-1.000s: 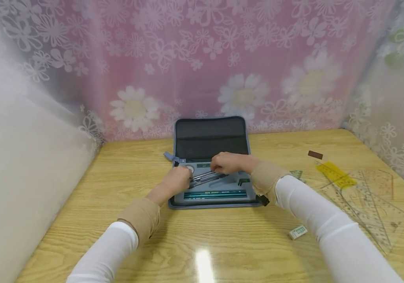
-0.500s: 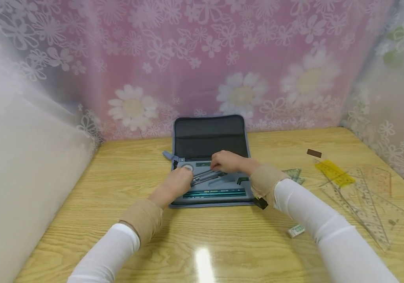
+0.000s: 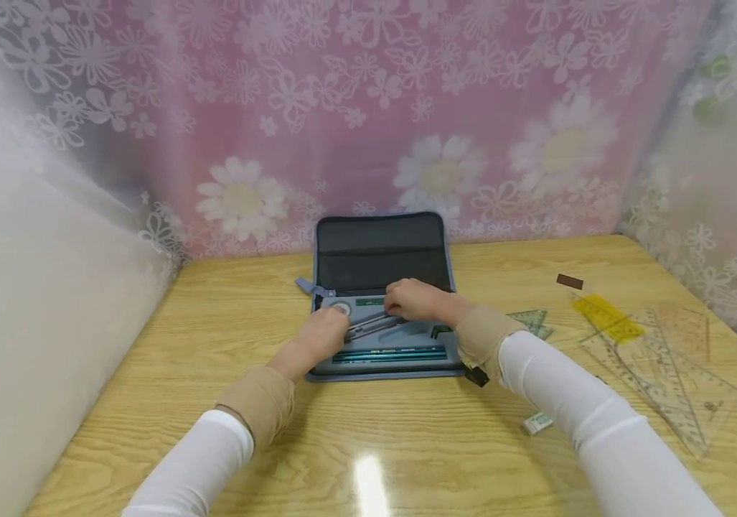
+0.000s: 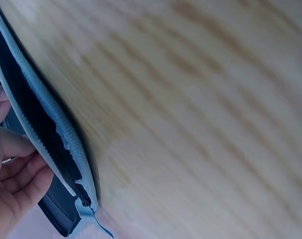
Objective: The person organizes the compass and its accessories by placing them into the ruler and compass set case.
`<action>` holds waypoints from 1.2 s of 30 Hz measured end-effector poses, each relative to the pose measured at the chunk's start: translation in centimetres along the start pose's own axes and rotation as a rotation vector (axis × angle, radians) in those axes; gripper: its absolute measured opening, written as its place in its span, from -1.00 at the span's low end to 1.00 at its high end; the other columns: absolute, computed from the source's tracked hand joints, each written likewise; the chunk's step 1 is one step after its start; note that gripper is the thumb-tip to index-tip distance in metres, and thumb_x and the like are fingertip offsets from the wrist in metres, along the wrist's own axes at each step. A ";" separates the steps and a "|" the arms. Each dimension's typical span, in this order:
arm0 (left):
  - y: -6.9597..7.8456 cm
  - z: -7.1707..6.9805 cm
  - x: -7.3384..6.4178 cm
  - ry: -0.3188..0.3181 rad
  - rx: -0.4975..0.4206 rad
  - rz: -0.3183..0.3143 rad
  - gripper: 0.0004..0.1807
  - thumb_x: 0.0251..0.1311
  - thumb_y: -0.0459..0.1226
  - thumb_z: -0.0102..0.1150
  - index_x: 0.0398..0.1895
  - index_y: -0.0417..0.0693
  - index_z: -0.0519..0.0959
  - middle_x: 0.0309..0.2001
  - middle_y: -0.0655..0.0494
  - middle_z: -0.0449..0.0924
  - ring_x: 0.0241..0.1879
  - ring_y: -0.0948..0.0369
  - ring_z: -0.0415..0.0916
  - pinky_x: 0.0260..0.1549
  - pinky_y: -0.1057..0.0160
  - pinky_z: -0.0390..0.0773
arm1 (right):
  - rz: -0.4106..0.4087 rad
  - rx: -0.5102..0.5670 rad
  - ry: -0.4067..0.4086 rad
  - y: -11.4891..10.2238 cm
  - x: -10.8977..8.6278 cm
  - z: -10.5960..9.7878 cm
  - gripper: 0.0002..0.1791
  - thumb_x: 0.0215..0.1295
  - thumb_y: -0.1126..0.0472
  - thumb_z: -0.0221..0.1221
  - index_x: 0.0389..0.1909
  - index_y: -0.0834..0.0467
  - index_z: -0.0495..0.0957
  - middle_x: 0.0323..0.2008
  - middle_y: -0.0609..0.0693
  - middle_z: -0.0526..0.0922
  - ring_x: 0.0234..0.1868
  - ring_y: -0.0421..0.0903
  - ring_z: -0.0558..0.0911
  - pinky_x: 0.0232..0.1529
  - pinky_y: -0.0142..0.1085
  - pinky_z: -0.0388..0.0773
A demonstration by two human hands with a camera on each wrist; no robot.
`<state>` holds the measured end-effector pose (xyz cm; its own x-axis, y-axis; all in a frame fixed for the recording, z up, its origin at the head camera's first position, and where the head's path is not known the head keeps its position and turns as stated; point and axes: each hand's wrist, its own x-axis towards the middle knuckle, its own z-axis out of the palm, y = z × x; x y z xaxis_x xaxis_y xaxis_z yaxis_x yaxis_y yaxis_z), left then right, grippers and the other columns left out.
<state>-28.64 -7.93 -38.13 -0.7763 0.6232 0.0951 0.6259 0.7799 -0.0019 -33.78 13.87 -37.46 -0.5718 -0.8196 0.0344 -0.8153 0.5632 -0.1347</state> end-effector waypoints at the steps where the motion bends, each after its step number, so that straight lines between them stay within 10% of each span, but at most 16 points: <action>1: 0.0 0.0 0.1 -0.009 -0.013 -0.005 -0.87 0.00 -0.49 0.22 -0.61 -0.18 0.59 -0.58 0.02 0.46 -0.56 0.15 0.47 -0.56 0.22 0.51 | -0.003 0.001 0.002 0.0 -0.1 0.0 -0.89 0.23 0.38 0.16 -0.32 0.20 0.65 -0.38 0.02 0.56 -0.32 -0.07 0.58 -0.28 -0.31 0.53; 13: -0.6 -0.4 0.2 -0.031 -0.093 -0.022 -0.82 0.06 -0.51 0.14 -0.63 -0.17 0.57 -0.57 0.03 0.48 -0.58 0.18 0.46 -0.57 0.19 0.49 | 0.089 -0.002 0.045 -0.5 -0.2 0.2 -0.86 0.27 0.36 0.12 -0.33 0.18 0.66 -0.39 0.01 0.53 -0.32 -0.09 0.55 -0.26 -0.30 0.51; 27: -0.9 -0.7 -0.7 -0.062 -0.160 0.057 -0.86 0.15 -0.45 0.14 -0.53 -0.22 0.63 -0.53 0.05 0.45 -0.47 0.20 0.42 -0.45 0.23 0.47 | 0.140 -0.140 -0.119 -2.4 -2.5 -0.8 -0.69 0.39 0.25 0.00 0.09 0.21 0.50 -0.06 0.08 0.46 -0.05 -0.01 0.47 -0.09 -0.24 0.46; 36: -1.0 -0.4 -1.0 -0.033 -0.221 0.053 -0.89 0.13 -0.46 0.15 -0.37 -0.29 0.68 -0.40 -0.06 0.58 -0.33 0.09 0.54 -0.35 0.20 0.56 | 0.159 0.015 0.093 0.2 -7.8 -2.4 -0.73 0.28 0.32 0.10 -0.03 0.31 0.54 -0.09 0.15 0.52 -0.08 0.08 0.51 -0.09 -0.11 0.47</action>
<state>-28.49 -9.38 -37.84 -0.7420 0.6669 0.0684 0.6640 0.7169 0.2127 -29.71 20.59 -35.36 -0.6996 -0.7071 0.1027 -0.7132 0.6823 -0.1607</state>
